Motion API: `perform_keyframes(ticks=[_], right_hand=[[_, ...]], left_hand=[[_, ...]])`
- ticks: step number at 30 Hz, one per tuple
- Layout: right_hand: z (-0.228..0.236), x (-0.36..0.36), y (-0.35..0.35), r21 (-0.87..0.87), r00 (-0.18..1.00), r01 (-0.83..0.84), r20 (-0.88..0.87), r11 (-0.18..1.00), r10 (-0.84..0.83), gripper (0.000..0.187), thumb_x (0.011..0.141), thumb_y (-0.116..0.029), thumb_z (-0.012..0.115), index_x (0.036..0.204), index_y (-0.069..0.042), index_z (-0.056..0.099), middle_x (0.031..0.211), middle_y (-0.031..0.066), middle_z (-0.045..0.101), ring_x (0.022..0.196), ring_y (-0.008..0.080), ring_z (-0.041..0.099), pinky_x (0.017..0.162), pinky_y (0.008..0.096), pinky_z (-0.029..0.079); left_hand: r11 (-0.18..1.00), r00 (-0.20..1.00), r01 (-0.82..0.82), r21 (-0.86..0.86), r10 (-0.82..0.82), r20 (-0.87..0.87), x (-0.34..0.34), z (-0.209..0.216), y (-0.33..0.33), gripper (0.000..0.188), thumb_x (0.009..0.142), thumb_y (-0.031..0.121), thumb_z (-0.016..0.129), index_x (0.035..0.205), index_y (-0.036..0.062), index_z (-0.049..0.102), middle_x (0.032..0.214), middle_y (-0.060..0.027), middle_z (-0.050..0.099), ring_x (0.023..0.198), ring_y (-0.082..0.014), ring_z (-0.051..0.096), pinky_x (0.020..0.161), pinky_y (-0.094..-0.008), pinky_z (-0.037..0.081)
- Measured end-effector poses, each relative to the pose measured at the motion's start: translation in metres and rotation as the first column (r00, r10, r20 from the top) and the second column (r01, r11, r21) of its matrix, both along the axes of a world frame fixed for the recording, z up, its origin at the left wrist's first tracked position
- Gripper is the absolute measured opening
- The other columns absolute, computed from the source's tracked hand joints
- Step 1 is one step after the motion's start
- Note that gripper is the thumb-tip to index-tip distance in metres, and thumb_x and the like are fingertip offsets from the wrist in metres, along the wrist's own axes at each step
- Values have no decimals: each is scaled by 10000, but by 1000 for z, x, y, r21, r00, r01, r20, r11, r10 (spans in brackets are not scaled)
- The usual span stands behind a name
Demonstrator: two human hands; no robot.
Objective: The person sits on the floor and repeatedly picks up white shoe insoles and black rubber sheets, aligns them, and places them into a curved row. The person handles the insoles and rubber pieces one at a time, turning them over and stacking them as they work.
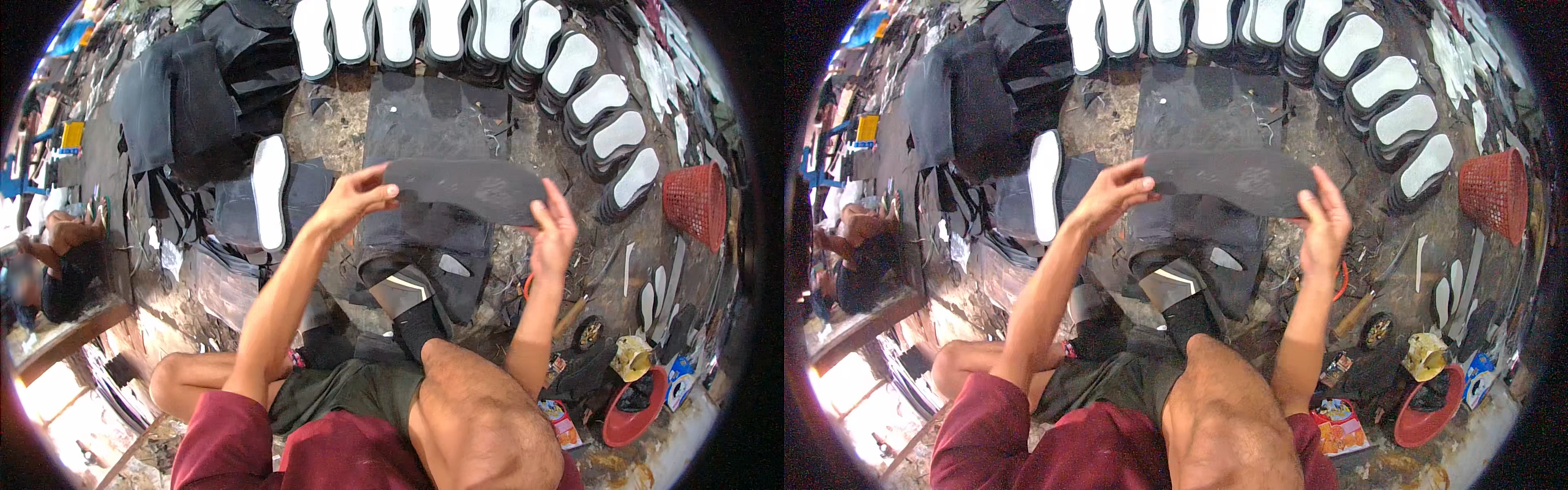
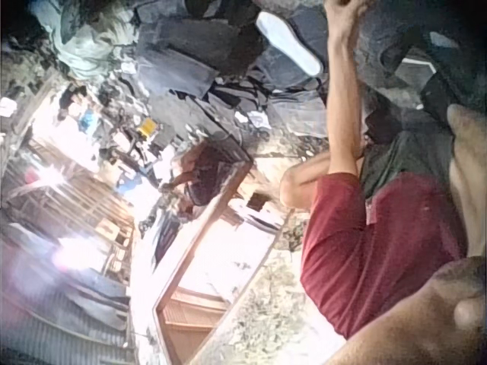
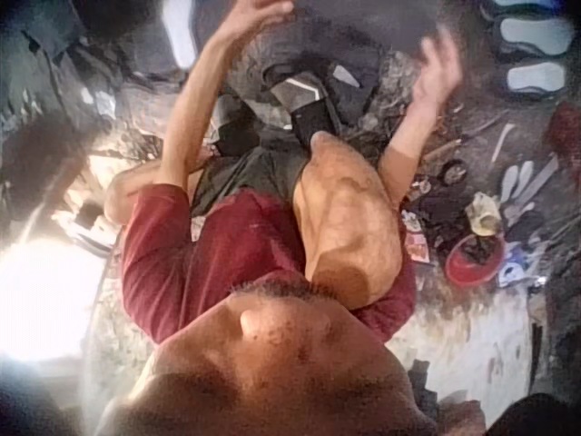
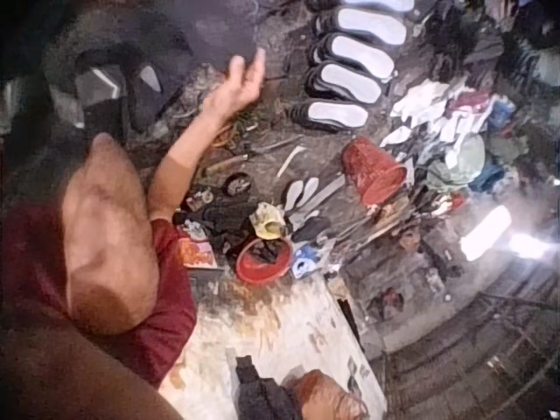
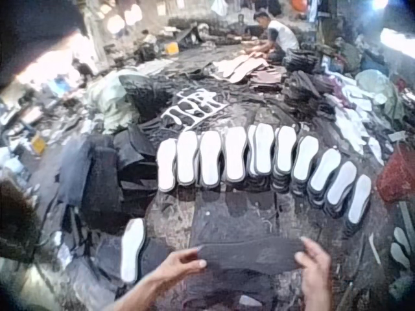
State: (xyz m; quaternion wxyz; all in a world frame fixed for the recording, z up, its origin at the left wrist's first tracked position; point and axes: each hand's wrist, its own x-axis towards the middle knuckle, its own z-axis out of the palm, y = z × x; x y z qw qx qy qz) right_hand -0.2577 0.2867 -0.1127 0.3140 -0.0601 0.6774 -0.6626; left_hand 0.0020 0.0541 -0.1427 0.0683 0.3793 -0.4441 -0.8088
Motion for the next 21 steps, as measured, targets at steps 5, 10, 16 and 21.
perform_keyframes(ticks=[5,10,16,21], right_hand=[[-58,42,6,95,990,-122,81,988,115,496,867,31,692,1351,-18,600,1279,115,650,1103,178,637,881,285,532],[-89,54,14,209,993,-115,7,971,116,470,827,23,759,1284,-9,657,1260,156,655,1111,200,639,948,309,505],[-101,59,21,226,990,-119,-45,967,133,472,839,36,744,1299,-3,643,1261,155,652,1128,208,629,998,324,484],[-95,62,18,282,984,-129,-82,951,158,455,838,38,737,1282,0,645,1251,145,657,1122,203,631,993,323,487]], left_hand=[[922,897,-378,80,344,276,37,-24,45,532,871,83,762,1327,-63,529,1106,-122,685,966,-184,673,819,-338,571],[903,852,-340,-262,414,320,48,-37,65,589,849,163,807,1317,-94,558,980,-120,723,849,-165,689,722,-296,567],[713,809,22,-701,400,432,52,-51,73,361,832,225,795,1111,3,741,911,-162,715,767,-198,698,726,-322,537],[703,809,57,-709,384,446,56,-58,74,376,837,240,798,1127,8,736,928,-137,730,774,-184,695,734,-305,530]])
